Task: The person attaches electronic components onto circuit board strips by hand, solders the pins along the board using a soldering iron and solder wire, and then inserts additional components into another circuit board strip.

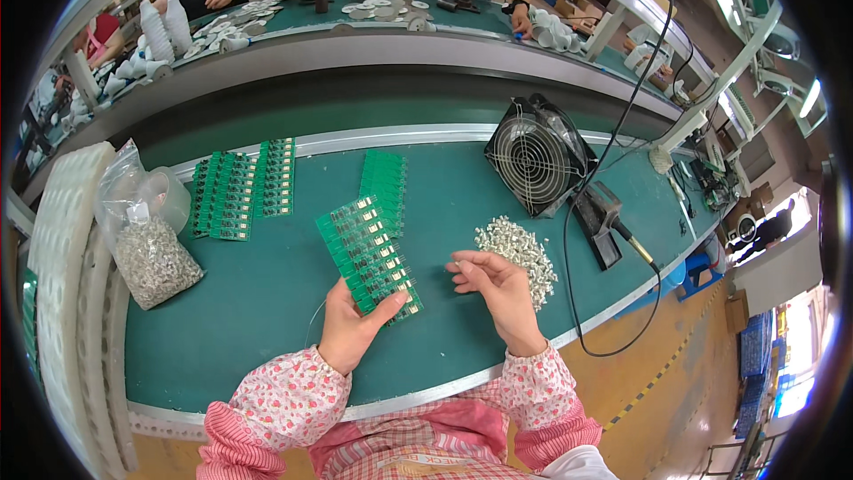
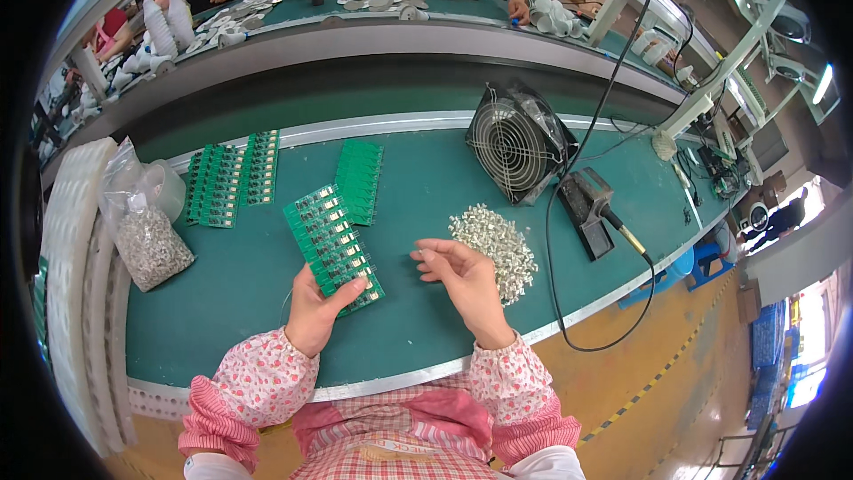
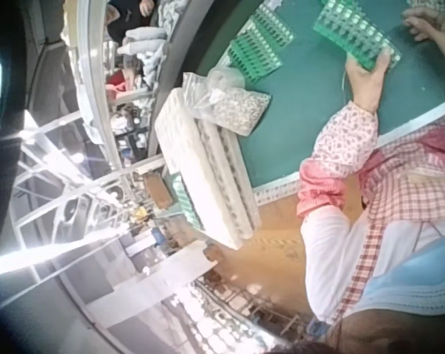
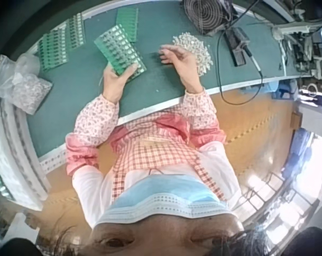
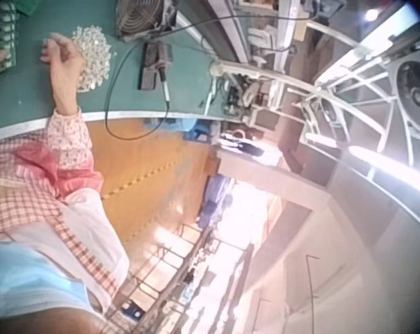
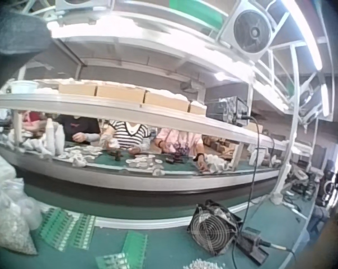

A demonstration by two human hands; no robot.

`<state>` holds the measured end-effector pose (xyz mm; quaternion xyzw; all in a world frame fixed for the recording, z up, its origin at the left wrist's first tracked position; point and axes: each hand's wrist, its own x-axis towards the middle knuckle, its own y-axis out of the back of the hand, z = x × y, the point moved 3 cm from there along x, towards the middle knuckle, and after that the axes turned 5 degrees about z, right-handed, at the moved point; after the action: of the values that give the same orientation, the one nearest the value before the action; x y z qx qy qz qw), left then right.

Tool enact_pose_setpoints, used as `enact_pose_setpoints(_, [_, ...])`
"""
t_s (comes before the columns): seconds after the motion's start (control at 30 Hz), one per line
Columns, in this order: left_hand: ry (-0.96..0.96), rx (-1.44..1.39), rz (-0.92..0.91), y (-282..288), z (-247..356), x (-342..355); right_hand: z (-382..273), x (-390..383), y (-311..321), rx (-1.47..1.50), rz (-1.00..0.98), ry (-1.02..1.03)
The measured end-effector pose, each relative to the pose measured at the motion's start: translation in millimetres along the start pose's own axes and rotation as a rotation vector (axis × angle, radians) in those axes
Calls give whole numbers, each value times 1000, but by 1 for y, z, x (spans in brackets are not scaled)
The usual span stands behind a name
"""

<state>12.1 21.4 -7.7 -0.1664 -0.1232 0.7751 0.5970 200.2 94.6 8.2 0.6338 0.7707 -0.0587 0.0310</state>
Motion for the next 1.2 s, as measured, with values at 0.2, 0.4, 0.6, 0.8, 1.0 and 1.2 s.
enact_pose_setpoints(0.2, [-19, -6, 38, -2, 1, 1, -1, -8, -16, -26, -8, 111])
enact_pose_setpoints(0.4, [-42, 17, 53, -1, 2, 2, -2, -18, -33, -54, -34, 120])
enact_pose_setpoints(0.6, [-49, 13, 71, 0, -1, 0, 7, -16, -44, 32, -149, 21])
enact_pose_setpoints(0.8, [-55, 17, 81, 0, -2, 0, 10, -17, -45, 59, -166, -83])
enact_pose_setpoints(1.0, [-52, 30, 69, 0, -2, 0, 9, -13, -41, 98, -267, -137])
enact_pose_setpoints(1.2, [-49, 44, 44, -1, 0, 0, 7, -12, -39, 63, -288, -144])
